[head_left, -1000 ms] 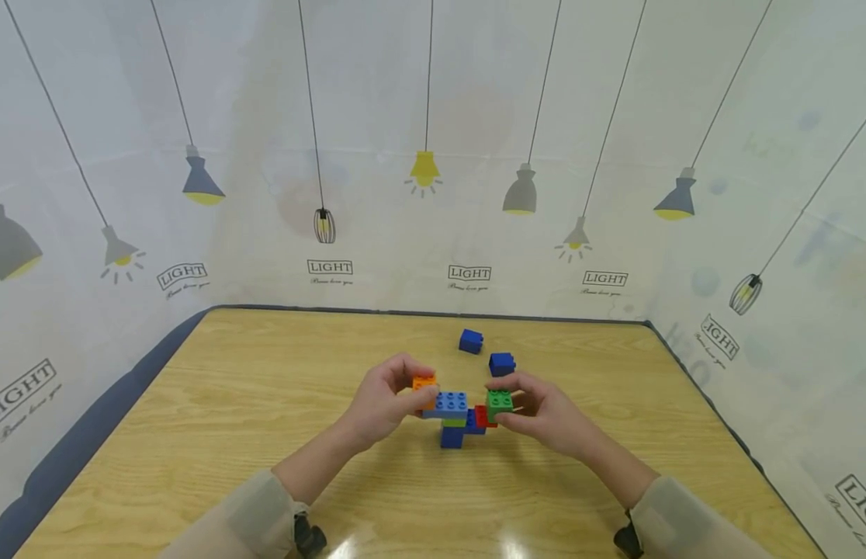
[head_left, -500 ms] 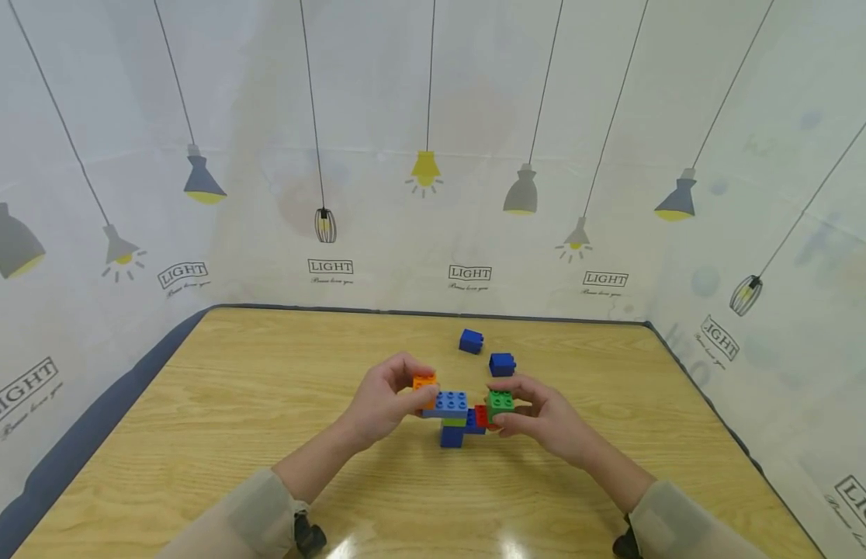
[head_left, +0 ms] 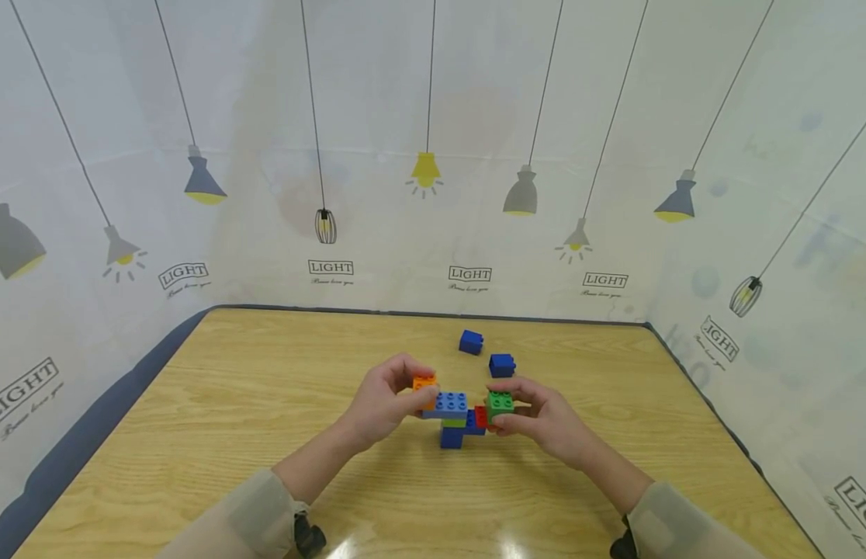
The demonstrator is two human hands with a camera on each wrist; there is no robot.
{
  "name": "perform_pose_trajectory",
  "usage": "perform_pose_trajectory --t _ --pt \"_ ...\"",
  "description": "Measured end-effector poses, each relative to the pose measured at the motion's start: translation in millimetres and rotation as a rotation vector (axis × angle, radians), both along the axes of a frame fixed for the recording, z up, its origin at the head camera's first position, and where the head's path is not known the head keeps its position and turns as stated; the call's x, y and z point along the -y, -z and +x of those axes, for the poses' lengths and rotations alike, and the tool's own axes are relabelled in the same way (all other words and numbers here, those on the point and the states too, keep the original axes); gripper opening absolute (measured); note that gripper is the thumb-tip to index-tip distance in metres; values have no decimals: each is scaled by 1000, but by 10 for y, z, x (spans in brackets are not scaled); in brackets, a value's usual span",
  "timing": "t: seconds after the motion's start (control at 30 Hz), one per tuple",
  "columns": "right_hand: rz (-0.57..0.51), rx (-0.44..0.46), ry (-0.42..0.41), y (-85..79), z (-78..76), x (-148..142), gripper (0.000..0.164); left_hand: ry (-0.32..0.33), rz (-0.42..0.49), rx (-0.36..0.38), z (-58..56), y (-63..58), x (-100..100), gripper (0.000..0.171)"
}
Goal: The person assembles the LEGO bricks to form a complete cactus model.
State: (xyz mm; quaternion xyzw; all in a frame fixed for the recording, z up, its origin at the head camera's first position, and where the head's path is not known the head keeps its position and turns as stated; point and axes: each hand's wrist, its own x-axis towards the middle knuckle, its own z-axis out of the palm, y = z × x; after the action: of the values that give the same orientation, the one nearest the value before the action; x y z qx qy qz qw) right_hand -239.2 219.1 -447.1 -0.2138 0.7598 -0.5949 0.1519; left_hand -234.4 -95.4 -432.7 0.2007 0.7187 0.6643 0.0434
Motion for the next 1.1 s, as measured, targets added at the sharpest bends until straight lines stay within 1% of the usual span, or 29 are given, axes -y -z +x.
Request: perform_pose_trajectory --t 0.17,0.27,0.37,0.6,0.73,0.93,1.1 --pt "14 10 3 -6 4 -3 54 -7 -5 0 1 5 1 26" --pt "19 18 9 -11 5 -1 51 -13 -10 1 1 12 0 23" --pt "26 23 11 -22 -2 8 46 -12 -14 0 -1 15 -1 23" --pt "50 8 -5 -51 -14 19 45 -8 -13 -6 9 -4 -2 24" --pt "39 10 1 -49 -11 18 44 -9 -16 -4 5 -8 -5 24" --pt "26 15 8 -41 -12 21 49 -10 -18 -1 -6 5 0 23" --pt "8 12 6 -38 -7 26 46 -12 -18 -4 -4 12 1 26"
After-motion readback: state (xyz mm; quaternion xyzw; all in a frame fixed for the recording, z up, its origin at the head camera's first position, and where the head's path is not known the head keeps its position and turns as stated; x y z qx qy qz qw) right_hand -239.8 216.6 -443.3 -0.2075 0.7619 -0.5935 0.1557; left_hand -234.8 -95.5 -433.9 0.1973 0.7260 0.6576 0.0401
